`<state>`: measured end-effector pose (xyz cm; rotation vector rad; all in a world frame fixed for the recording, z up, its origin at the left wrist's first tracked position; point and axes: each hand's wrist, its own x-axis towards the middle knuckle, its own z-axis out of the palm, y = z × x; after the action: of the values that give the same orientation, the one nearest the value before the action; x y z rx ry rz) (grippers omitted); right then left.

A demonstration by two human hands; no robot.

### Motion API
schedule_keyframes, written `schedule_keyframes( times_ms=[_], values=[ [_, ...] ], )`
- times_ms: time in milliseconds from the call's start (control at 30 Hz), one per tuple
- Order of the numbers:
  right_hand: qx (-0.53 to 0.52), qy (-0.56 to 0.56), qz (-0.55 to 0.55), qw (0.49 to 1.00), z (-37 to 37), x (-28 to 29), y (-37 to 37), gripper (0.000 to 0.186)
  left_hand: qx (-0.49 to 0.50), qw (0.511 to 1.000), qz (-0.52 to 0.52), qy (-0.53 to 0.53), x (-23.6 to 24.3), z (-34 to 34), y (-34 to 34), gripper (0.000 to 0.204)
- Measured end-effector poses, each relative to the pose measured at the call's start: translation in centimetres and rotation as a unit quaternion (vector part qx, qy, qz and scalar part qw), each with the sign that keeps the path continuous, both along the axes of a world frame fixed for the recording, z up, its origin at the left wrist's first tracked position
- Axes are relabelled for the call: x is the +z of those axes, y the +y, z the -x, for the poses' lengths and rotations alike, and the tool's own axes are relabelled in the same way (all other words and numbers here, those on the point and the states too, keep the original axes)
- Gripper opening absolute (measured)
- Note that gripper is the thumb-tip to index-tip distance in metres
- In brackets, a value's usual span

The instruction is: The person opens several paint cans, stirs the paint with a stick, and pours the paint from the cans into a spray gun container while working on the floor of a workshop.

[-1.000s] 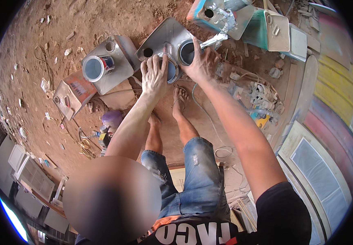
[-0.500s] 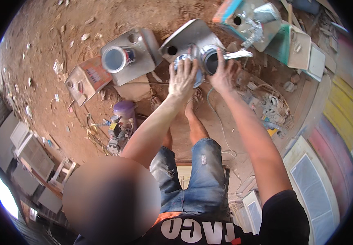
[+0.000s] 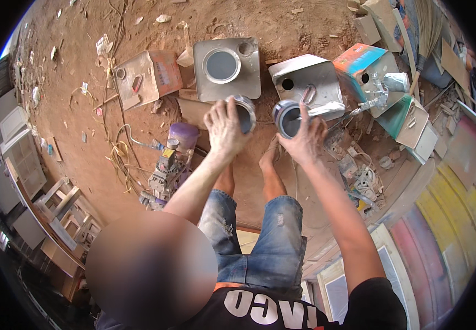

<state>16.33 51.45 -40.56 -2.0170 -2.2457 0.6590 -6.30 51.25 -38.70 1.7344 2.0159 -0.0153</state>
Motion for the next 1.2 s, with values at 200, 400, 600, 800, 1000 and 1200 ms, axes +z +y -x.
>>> schedule_keyframes(
  times_ms=[200, 400, 600, 800, 1000, 1200],
  values=[
    [0.044, 0.036, -0.07, 0.996, 10.1, -3.5, 2.5, 0.121, 0.023, 0.999, -0.025, 0.007, -3.5, 9.0, 2.1, 0.109],
    [0.043, 0.012, -0.082, 0.996, 15.0, -5.6, 6.1, 0.119, 0.007, 0.999, -0.044, -0.021, -6.0, 12.2, 4.0, 0.109],
    [0.028, -0.028, -0.013, 0.999, 15.4, -6.6, 5.9, 0.129, 0.006, 1.0, -0.023, -0.017, -6.5, 12.4, 3.9, 0.112],
    [0.032, -0.077, 0.044, 0.996, 15.5, -3.9, 4.8, 0.14, 0.022, 1.0, -0.005, -0.017, -6.6, 11.8, 3.2, 0.123],
    [0.001, 0.007, 0.008, 1.0, 19.1, 2.3, 4.6, 0.11, 0.03, 0.999, 0.012, -0.017, -6.6, 11.8, 3.2, 0.122],
    [0.28, -0.151, 0.115, 0.941, 23.5, -1.8, 15.7, 0.115, 0.024, 0.999, 0.015, -0.04, -6.9, 12.1, 3.3, 0.113]
  ],
)
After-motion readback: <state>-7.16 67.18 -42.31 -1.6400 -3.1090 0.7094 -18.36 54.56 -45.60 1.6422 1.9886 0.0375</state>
